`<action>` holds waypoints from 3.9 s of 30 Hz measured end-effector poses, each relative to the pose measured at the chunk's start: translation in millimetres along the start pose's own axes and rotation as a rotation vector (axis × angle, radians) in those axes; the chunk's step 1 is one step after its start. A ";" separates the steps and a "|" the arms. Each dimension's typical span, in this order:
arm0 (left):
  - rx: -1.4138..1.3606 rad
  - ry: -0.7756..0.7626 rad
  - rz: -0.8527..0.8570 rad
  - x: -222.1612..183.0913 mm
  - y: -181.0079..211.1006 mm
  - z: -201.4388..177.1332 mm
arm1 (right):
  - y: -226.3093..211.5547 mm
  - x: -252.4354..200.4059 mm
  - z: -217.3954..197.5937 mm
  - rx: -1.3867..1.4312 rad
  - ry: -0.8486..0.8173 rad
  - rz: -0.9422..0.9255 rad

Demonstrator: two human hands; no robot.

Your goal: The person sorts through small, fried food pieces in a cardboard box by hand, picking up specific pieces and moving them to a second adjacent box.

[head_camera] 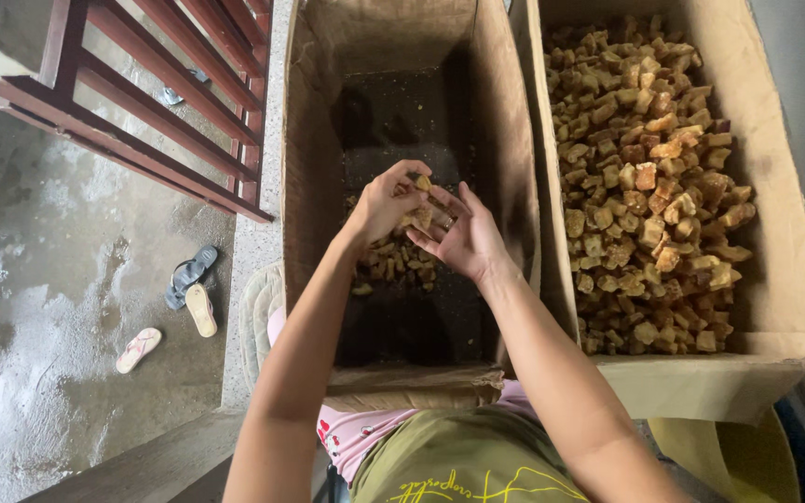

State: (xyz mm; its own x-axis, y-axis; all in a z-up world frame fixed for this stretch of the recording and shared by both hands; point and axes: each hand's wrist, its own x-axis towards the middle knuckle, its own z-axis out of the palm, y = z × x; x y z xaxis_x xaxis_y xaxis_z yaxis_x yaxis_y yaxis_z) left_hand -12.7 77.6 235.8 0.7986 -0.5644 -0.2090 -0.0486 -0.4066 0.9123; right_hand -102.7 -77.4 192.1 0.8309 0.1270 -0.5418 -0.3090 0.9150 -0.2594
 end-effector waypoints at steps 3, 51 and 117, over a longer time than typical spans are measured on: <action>0.014 0.056 0.032 -20.7 14.2 1.2 | 0.0 -3.0 3.1 -0.040 -0.167 -0.007; -0.196 0.430 0.204 -8.4 -36.2 3.4 | -39.6 -1.2 -21.6 -0.025 -0.302 -0.458; 0.376 -0.116 -0.268 -27.4 -47.3 25.4 | -23.4 15.5 -34.4 0.221 -0.228 -0.235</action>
State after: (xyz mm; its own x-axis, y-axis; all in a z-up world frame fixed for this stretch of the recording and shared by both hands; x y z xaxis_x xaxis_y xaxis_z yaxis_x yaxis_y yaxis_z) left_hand -47.5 94.1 189.5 0.7416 -0.4718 -0.4769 -0.0809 -0.7686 0.6346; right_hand -98.5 -110.0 162.2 0.9561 -0.0364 -0.2906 -0.0121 0.9865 -0.1635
